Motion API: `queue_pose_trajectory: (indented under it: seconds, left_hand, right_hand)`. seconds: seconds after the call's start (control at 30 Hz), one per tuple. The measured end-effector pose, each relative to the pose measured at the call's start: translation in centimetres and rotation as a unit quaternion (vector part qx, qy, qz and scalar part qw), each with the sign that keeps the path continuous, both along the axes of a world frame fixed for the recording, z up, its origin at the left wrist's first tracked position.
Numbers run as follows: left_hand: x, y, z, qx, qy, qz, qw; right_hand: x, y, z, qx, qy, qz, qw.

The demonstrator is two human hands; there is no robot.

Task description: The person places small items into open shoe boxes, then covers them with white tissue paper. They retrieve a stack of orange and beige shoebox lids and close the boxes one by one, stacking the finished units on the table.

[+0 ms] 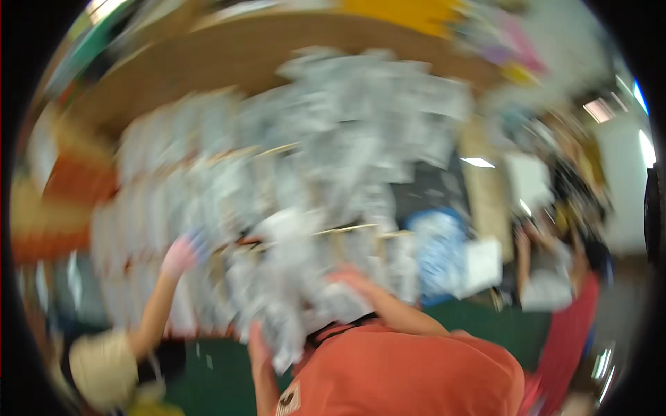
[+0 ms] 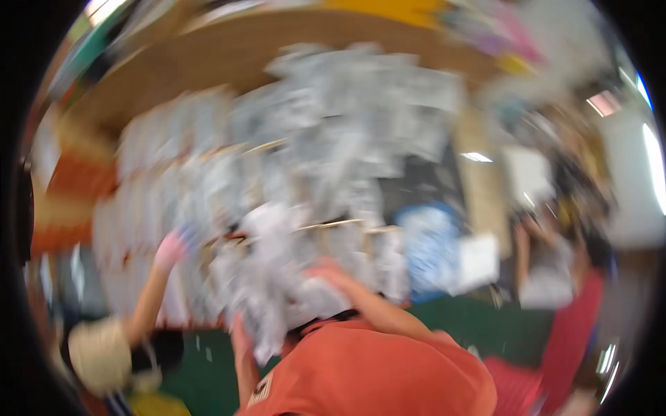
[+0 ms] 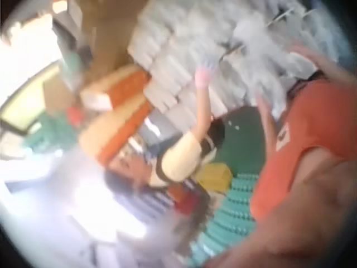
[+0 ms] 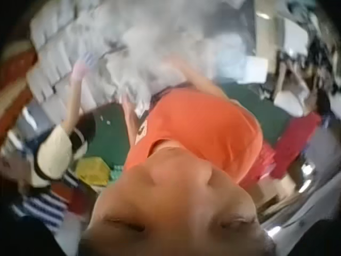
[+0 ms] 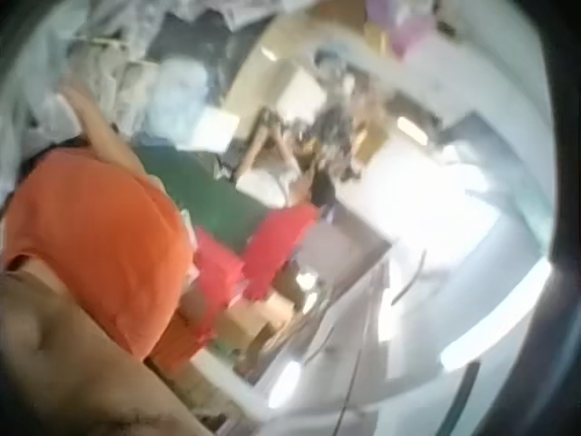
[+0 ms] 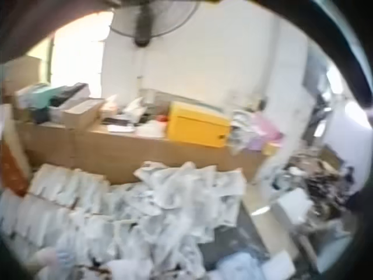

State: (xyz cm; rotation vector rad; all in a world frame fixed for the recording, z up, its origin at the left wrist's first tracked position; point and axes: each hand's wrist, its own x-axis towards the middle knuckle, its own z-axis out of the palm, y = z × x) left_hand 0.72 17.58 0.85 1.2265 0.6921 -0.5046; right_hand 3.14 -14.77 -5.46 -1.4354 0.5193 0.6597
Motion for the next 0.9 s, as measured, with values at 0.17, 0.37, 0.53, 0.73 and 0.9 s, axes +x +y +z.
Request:
queue_pose_trajectory:
  seconds: [0.17,0.37,0.53,0.73,0.9]
  left_hand:
    - [-0.5,-1.4,-4.1,-0.013,-0.006,-0.109,0.994]
    - [2.0,-5.4,-1.9,0.212,-0.108,-0.255,0.937]
    - [2.1,-13.6,-0.1,0.267,-0.249,-0.365,0.856]
    - [2.4,-20.4,4.5,0.004,-0.213,-0.265,0.940]
    - [3.0,-21.7,3.5,-0.095,-0.091,-0.243,0.961]
  right_hand:
    - [-2.2,2.9,4.2,0.033,-0.133,0.047,0.989]
    - [-7.8,0.5,6.7,-0.098,-0.183,-0.055,0.977]
    - [-9.8,0.5,8.9,-0.308,-0.160,-0.127,0.929]
    - [-9.1,0.8,15.5,-0.406,-0.285,-0.029,0.868]
    - [-9.3,-1.4,14.7,-0.364,-0.431,-0.118,0.817]
